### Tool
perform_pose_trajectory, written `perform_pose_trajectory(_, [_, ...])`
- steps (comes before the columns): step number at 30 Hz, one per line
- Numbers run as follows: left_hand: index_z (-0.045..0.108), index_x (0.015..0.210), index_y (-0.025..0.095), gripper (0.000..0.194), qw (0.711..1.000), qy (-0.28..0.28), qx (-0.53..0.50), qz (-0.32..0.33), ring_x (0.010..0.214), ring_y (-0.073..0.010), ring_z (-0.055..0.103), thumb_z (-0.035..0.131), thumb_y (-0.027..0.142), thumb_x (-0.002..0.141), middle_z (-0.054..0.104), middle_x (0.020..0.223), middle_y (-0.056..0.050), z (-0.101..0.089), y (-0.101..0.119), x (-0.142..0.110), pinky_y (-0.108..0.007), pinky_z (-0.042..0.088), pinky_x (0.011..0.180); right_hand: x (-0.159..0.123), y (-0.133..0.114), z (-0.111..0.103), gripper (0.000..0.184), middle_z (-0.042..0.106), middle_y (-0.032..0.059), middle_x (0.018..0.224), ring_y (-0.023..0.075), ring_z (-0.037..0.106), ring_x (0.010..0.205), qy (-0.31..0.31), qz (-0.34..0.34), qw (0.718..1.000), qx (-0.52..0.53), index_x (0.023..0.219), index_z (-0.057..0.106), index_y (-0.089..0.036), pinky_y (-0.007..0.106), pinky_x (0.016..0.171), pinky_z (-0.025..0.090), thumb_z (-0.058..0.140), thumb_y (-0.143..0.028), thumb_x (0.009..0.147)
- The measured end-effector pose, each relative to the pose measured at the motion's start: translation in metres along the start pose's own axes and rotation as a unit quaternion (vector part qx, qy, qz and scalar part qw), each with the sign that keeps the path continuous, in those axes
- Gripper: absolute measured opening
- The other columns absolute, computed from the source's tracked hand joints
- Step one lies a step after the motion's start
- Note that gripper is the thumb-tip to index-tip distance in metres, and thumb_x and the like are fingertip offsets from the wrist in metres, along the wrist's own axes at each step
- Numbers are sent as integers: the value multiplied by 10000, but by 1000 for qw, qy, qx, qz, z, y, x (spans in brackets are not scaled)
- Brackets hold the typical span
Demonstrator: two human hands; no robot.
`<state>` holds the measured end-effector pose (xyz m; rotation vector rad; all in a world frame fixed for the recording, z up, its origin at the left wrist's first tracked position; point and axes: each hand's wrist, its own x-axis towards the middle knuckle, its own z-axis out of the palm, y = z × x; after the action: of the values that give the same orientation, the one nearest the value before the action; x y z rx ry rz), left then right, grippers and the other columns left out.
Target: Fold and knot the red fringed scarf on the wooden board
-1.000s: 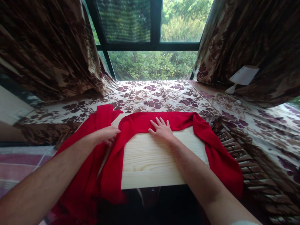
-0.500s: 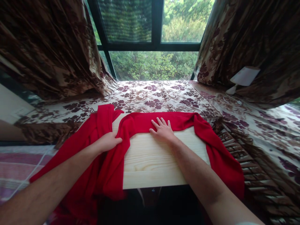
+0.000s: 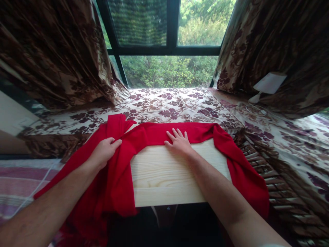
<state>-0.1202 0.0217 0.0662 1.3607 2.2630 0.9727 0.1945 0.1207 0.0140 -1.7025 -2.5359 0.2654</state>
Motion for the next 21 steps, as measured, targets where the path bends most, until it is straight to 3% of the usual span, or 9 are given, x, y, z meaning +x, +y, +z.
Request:
perform_pose_trajectory(3, [474,657,232,300,991,73,96,57,571,-177,494,510,490,807,500,561,15,-10,3,10,-284,329,547,0,1,1,723,169,45,1662,286,92,1532,5,-2,1000,3,1571,253,-373,607,1187,16,269,-724,938])
perform_pose_trajectory(8, [457,663,232,282,979,9,186,87,593,-185,503,546,466,793,528,607,-4,-16,7,34,-290,329,563,1,2,3,716,180,45,1659,288,97,1531,12,-6,1000,1,1567,265,-370,608,1188,23,276,-717,941])
perform_pose_trajectory(12, [501,743,213,261,974,117,185,66,636,-188,518,487,453,844,567,691,-28,-19,19,49,-291,342,594,0,1,2,712,174,48,1661,287,94,1531,8,-4,1000,-2,1568,266,-364,607,1188,24,278,-708,945])
perform_pose_trajectory(18, [597,761,193,358,981,-24,190,32,662,-244,613,566,550,762,654,708,-65,-8,22,54,-310,402,580,1,1,2,713,166,47,1662,290,87,1532,7,-5,1000,0,1570,257,-367,610,1187,27,278,-708,945])
perform_pose_trajectory(21, [631,799,183,459,983,-54,173,26,725,-280,663,666,613,641,702,789,-91,-3,15,45,-319,450,595,1,1,3,718,163,45,1663,292,94,1531,9,-6,1000,1,1569,258,-370,614,1185,30,272,-717,940])
